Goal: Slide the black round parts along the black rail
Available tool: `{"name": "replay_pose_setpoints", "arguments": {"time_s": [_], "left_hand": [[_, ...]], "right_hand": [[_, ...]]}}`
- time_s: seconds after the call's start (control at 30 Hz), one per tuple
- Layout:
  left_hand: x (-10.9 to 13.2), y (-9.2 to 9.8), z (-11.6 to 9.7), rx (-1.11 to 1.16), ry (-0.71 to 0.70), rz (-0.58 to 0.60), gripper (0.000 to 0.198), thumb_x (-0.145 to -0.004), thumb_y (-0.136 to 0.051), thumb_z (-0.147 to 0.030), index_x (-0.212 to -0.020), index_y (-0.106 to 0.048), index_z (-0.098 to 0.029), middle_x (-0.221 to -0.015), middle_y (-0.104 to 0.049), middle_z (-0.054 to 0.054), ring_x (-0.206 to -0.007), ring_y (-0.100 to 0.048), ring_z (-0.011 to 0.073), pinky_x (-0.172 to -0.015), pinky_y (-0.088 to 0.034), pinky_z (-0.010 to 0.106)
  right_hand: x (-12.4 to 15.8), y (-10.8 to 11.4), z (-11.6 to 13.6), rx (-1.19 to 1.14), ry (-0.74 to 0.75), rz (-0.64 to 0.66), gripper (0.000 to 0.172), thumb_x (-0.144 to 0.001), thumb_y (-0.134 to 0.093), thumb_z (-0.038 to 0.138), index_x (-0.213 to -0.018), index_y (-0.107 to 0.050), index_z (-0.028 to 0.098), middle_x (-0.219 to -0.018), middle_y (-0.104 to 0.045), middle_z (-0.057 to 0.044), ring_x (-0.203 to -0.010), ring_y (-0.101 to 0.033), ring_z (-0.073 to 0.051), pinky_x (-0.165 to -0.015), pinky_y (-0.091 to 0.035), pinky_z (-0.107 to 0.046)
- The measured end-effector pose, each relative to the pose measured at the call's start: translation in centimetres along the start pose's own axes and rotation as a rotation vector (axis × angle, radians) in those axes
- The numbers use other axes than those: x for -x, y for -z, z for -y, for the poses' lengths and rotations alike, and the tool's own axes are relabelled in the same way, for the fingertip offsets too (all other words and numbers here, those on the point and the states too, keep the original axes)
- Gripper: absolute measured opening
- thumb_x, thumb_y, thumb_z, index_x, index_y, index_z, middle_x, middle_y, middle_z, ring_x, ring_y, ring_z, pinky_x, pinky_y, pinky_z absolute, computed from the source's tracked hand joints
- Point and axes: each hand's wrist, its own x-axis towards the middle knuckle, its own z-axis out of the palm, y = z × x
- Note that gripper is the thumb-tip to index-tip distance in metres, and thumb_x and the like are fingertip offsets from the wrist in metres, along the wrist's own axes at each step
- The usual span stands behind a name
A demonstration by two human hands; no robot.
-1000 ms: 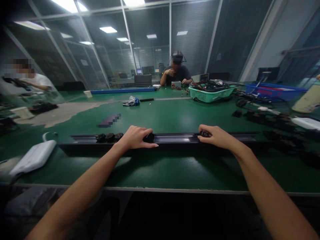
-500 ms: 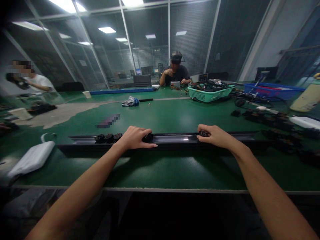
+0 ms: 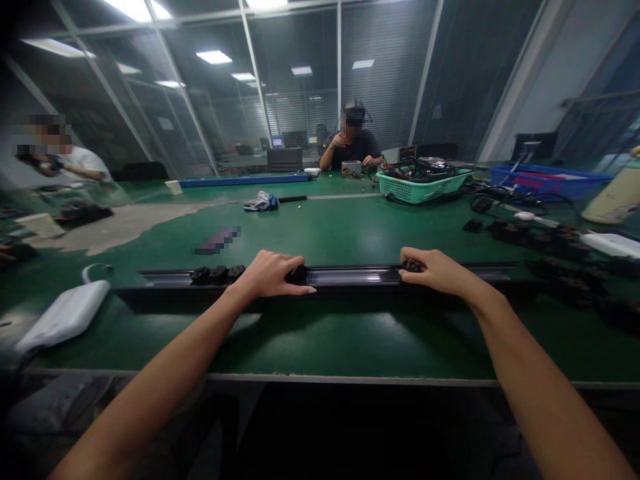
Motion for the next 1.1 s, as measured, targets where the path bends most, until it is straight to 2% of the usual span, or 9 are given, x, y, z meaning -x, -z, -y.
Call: {"name": "replay_pose_setpoints", "arguments": {"time_s": [0.43,0.77,1.1], "left_hand": [[-0.06,-0.04,0.03,0.010,0.004,0.002,0.074,-0.079,-0.027,-0.085,-0.089,-0.059,-0.019,-0.080,-0.070,0.008,-0.067,-0.063,0.0199,-0.054,-0.019,0.028],[-0.19,-0.16,-0.04,-0.015,0.003,0.005,0.076,-0.078,-0.025,-0.085,-0.093,-0.061,-0.020,-0.081,-0.071,0.008,-0.069,-0.064,0.0216,-0.054,-0.021,0.029],[-0.20,-0.04,-0.11,-0.014,0.006,0.019,0.077,-0.078,-0.024,-0.085,-0.093,-0.061,-0.020,-0.080,-0.070,0.008,-0.070,-0.065,0.0219,-0.053,-0.020,0.029]], "right_hand": [[0.04,0.14,-0.17,0.018,-0.008,0.005,0.023,-0.083,-0.054,0.047,-0.086,-0.053,0.024,-0.072,-0.057,0.002,-0.066,-0.054,-0.015,-0.063,-0.040,-0.029],[-0.13,-0.46,-0.14,0.055,0.038,-0.056,0.024,-0.085,-0.051,0.047,-0.082,-0.048,0.024,-0.074,-0.058,0.001,-0.069,-0.055,-0.017,-0.066,-0.040,-0.030],[-0.46,-0.78,-0.06,0.143,-0.013,-0.102,0.019,-0.081,-0.051,0.042,-0.081,-0.045,0.024,-0.071,-0.057,0.000,-0.064,-0.052,-0.017,-0.062,-0.036,-0.030]]}}
